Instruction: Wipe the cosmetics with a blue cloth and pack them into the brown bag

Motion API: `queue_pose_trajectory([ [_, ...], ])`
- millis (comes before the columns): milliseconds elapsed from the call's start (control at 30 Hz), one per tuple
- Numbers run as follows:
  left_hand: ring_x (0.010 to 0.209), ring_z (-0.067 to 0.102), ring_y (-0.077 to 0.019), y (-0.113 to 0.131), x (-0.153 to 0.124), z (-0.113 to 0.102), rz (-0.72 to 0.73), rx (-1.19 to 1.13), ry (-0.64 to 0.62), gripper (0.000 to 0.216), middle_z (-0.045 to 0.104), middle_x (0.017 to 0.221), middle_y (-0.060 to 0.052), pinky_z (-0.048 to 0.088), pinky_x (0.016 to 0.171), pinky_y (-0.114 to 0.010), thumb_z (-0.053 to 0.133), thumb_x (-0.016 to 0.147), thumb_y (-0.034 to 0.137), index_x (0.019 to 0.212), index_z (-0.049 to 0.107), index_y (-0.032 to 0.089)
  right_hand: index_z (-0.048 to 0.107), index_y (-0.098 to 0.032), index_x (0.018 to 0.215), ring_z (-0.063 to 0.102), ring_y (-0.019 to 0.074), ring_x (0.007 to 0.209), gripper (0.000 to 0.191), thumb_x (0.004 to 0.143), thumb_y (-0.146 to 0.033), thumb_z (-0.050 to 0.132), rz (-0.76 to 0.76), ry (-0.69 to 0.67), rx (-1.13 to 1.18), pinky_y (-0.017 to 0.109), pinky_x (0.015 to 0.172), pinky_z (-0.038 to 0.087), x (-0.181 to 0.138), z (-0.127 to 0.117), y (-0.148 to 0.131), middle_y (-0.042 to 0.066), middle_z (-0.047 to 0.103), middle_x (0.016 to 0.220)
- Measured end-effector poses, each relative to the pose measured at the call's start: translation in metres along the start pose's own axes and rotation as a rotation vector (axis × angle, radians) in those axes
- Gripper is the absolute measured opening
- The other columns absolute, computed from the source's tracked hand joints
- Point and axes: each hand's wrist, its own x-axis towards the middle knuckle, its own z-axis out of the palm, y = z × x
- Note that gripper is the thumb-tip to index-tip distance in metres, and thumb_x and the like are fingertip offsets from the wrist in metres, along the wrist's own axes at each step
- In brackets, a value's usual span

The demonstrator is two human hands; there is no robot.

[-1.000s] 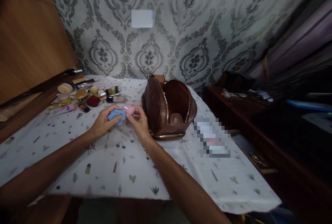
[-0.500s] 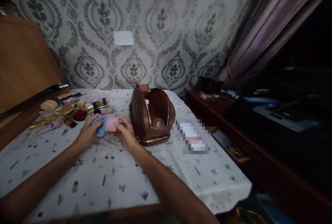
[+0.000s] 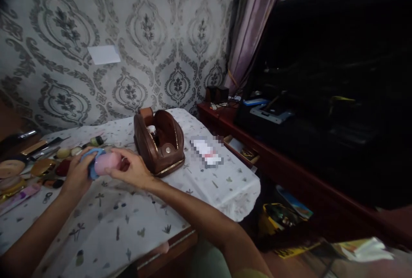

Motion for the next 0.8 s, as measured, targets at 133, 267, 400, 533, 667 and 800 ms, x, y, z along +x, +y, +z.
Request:
queue_pose_trajectory([
  [133,0.065,0.053,-0.0131,0.002,-0.004,0.016,-0.081,-0.024,-0.053,0.033,0.063,0.078,0.002,0.043,0.054,-0.020,0.072,0.054,0.037,0.080,0.064,0.019,0.061,-0.024,0.130,0.058,0.0148,0.086,0.058,0.075,-0.037,0.075,-0.104,0.011,-0.065,0.027,0.073,0.050,-0.004,-0.021,-0.023,0.006,0.062,0.117],
  [267,0.062,0.049,-0.0113,0.012,-0.002,0.037,-0.012,-0.020,-0.181,0.024,0.058,0.071,0.003,0.040,0.053,-0.019,0.071,0.058,0.035,0.074,0.063,0.018,0.056,-0.024,0.134,0.056,0.0115,0.078,0.064,0.074,-0.036,0.076,-0.106,0.045,-0.029,0.025,0.069,0.050,-0.009,-0.041,-0.042,0.004,0.059,0.110],
  [400,0.061,0.045,-0.0116,0.035,0.006,0.063,0.207,0.225,-0.318,0.019,0.052,0.066,0.003,0.036,0.052,-0.019,0.066,0.071,0.037,0.071,0.060,0.019,0.054,-0.025,0.128,0.057,0.0111,0.078,0.056,0.077,-0.039,0.074,-0.083,0.148,0.100,0.025,0.071,0.051,-0.008,-0.067,-0.065,0.002,0.055,0.103],
  [533,0.058,0.043,-0.0134,0.062,0.026,0.097,0.508,0.711,-0.422,0.036,0.044,0.059,0.003,0.035,0.054,-0.023,0.057,0.083,0.048,0.062,0.052,0.020,0.054,-0.022,0.119,0.058,0.0124,0.075,0.047,0.079,-0.044,0.068,-0.096,0.326,0.082,0.024,0.064,0.050,0.008,-0.105,-0.076,0.002,0.058,0.098],
  [667,0.080,0.062,-0.0214,0.072,0.056,0.141,0.764,1.264,-0.529,0.022,0.066,0.080,-0.003,0.043,0.068,-0.026,0.053,0.085,0.036,0.083,0.068,0.020,0.055,-0.020,0.115,0.058,0.0140,0.076,0.047,0.078,-0.045,0.068,-0.066,0.450,-0.194,0.027,0.069,0.051,0.034,-0.142,-0.068,0.001,0.061,0.093],
  [800,0.099,0.067,-0.0259,0.064,0.082,0.178,0.705,1.632,-0.766,0.033,0.072,0.110,-0.010,0.048,0.079,-0.027,0.057,0.082,0.028,0.111,0.069,0.018,0.054,-0.019,0.120,0.063,0.0180,0.089,0.048,0.080,-0.042,0.067,-0.032,0.481,-0.391,0.033,0.081,0.053,0.057,-0.165,-0.060,0.005,0.064,0.101],
])
